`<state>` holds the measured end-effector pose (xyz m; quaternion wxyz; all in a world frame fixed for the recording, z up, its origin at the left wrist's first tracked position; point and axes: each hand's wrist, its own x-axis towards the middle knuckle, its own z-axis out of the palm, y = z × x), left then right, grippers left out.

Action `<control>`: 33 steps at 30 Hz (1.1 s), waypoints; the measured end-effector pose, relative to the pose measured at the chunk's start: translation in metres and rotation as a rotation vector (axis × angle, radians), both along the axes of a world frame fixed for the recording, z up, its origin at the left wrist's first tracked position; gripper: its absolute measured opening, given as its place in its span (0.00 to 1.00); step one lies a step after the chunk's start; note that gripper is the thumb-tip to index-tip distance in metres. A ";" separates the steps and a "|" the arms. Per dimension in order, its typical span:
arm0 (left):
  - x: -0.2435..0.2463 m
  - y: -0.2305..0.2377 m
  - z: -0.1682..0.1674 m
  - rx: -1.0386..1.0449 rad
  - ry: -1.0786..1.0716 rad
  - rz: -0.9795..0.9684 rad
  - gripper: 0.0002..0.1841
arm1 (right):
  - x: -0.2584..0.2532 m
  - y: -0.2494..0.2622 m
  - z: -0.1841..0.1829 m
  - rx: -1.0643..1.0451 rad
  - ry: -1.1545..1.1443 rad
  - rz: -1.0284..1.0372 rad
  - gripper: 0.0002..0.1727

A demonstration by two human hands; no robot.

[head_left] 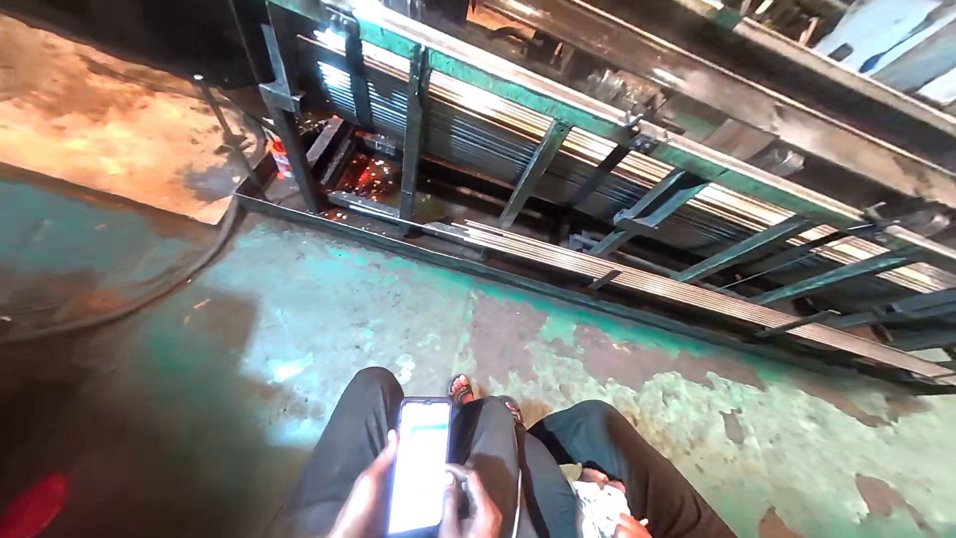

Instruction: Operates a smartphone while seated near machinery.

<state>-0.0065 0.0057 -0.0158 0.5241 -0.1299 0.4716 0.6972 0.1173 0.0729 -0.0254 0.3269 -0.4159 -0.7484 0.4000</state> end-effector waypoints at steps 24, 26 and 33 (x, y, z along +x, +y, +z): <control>-0.004 -0.003 -0.011 -0.010 0.095 -0.026 0.26 | 0.000 -0.001 -0.001 -0.028 0.010 -0.026 0.11; -0.001 -0.002 -0.009 -0.040 0.087 0.001 0.25 | 0.001 -0.001 -0.003 -0.037 0.019 -0.033 0.11; -0.001 -0.003 -0.001 -0.047 0.079 0.072 0.24 | 0.001 -0.003 0.000 -0.040 0.013 -0.053 0.11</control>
